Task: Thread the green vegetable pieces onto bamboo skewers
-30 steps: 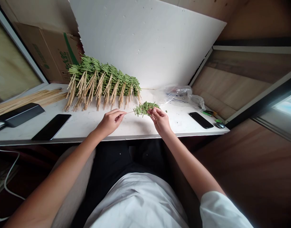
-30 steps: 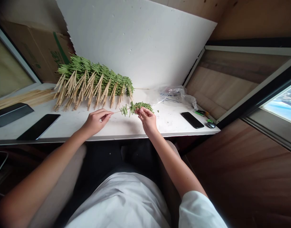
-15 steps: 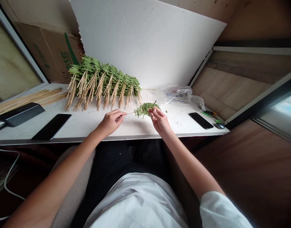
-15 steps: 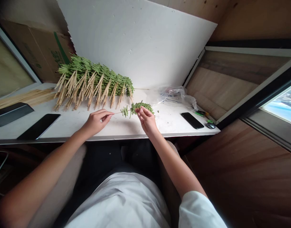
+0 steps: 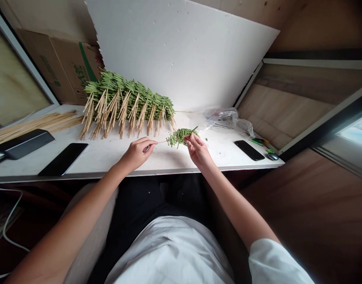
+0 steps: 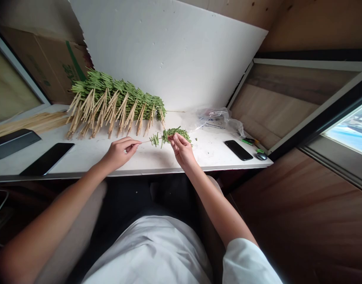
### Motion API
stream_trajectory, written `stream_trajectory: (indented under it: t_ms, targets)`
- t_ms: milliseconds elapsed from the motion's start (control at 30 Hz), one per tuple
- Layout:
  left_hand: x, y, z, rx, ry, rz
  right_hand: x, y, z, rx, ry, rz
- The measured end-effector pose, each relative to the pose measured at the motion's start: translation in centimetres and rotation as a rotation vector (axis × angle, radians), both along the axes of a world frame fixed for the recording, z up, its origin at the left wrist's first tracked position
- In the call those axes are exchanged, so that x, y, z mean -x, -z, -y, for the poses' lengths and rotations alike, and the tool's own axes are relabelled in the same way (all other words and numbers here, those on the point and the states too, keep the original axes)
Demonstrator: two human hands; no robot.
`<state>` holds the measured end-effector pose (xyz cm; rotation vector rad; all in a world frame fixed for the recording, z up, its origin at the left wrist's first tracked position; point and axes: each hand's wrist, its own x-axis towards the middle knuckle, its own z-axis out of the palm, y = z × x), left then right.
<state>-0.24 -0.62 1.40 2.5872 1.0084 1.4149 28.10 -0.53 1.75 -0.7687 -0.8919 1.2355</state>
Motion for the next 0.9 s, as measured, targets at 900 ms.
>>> stream_trajectory:
  t_ms: [900]
  targets:
    - [-0.5,0.6,0.1,-0.003,0.042,0.006,1.5,0.1,0.9,-0.009,0.133,-0.031]
